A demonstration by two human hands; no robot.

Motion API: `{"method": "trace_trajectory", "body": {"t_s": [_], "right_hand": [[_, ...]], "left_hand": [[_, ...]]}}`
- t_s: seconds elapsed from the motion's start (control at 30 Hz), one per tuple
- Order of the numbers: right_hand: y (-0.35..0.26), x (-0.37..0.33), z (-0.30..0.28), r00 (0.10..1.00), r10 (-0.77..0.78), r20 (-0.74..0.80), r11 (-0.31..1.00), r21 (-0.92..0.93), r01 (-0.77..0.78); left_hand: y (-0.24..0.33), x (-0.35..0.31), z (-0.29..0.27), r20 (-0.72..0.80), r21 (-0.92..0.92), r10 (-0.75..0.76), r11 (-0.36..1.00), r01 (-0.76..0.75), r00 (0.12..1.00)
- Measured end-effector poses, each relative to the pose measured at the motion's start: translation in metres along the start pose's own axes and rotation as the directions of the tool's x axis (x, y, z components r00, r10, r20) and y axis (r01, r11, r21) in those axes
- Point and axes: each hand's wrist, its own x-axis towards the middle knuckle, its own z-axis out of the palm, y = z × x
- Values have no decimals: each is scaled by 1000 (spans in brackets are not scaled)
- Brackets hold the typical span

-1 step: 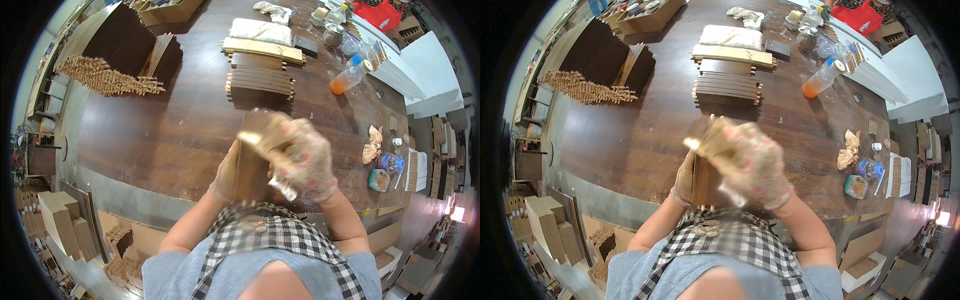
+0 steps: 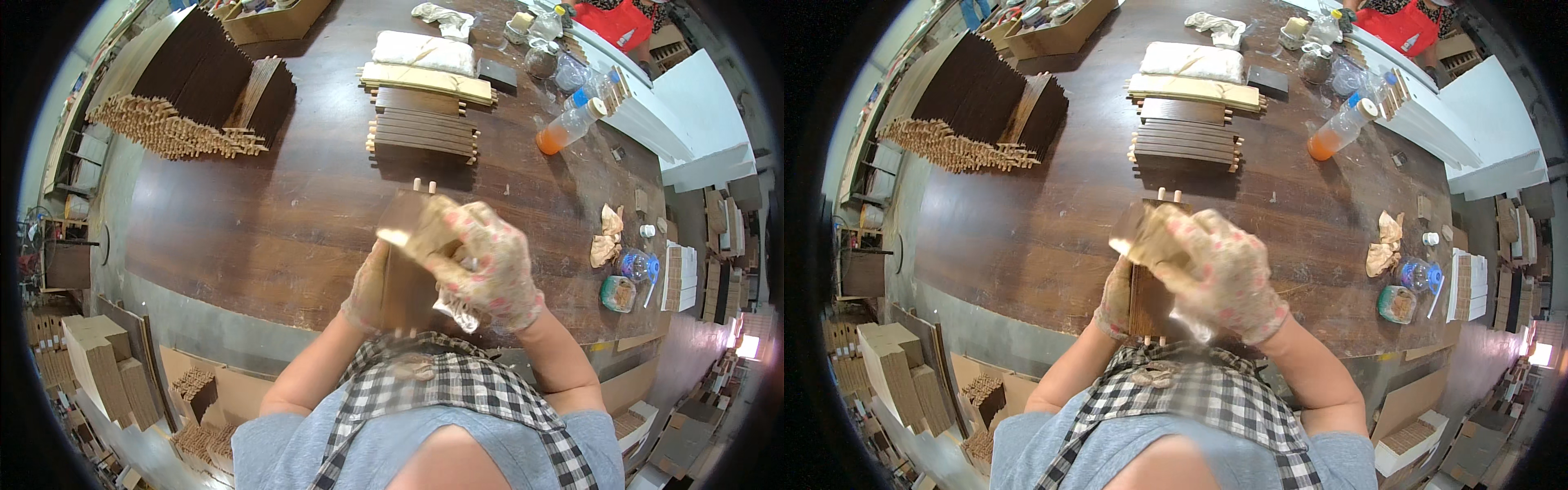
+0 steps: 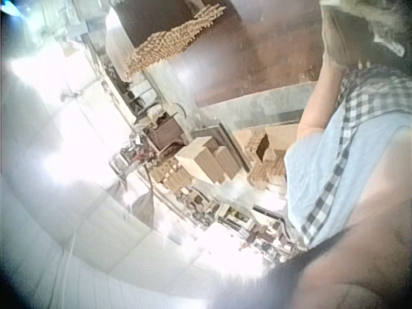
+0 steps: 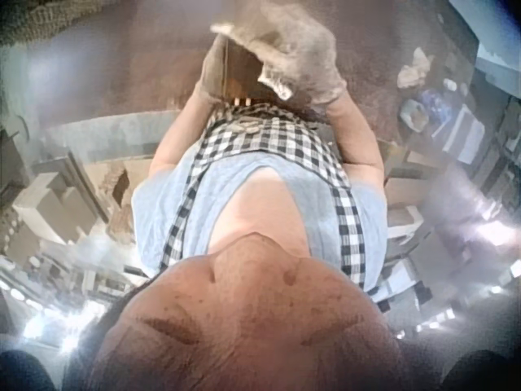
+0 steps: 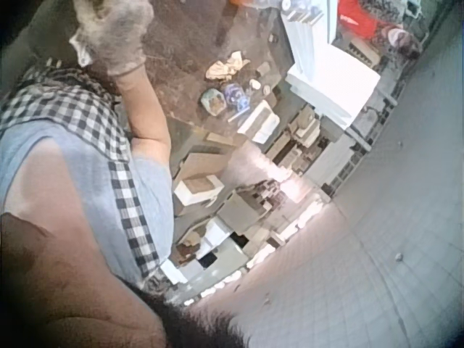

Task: The person wipes a dark brown wooden slat with a cloth to apply a substance, then places the slat onto a stack of similar pieces on the workbench.

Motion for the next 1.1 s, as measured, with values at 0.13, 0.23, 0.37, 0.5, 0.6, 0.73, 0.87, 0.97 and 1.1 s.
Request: {"method": "trace_trajectory", "body": {"t_s": [0.13, 0.23, 0.37, 0.5, 0.6, 0.73, 0.87, 0.97, 1.1], "right_hand": [[5, 4, -4, 994, -4, 108, 997, -81, 13], [-5, 1, 26, 985, -175, -6, 985, 3, 175], [1, -12, 75, 935, -321, 148, 946, 18, 322], [59, 36, 84, 898, -337, -282, 938, -185, 294], [119, 67, 67, 931, -140, -337, 990, -35, 137], [112, 54, 27, 864, 128, -487, 982, -60, -179], [130, 0, 29, 860, 272, -432, 955, 231, -186], [138, -32, 39, 840, 362, -403, 927, 251, -279], [137, -42, 39, 842, 384, -379, 908, 319, -271]], "left_hand": [[10, -2, 19, 33, 21, -38, 999, 37, 999], [19, 11, -25, 418, 857, 257, 206, -472, 871], [-17, 48, -23, 577, 179, 506, 688, -704, 641], [-11, 21, -44, 38, -144, -99, 984, 103, 994], [3, 7, 0, -77, 266, -172, 946, 187, 982], [38, -6, 6, -191, 431, 52, 902, 36, 980], [129, 4, 28, 40, 999, 597, -3, -48, 801], [215, 26, 10, 577, 658, 589, -746, 105, 565], [281, 63, 45, 586, 351, 662, -727, 590, 468]]}}
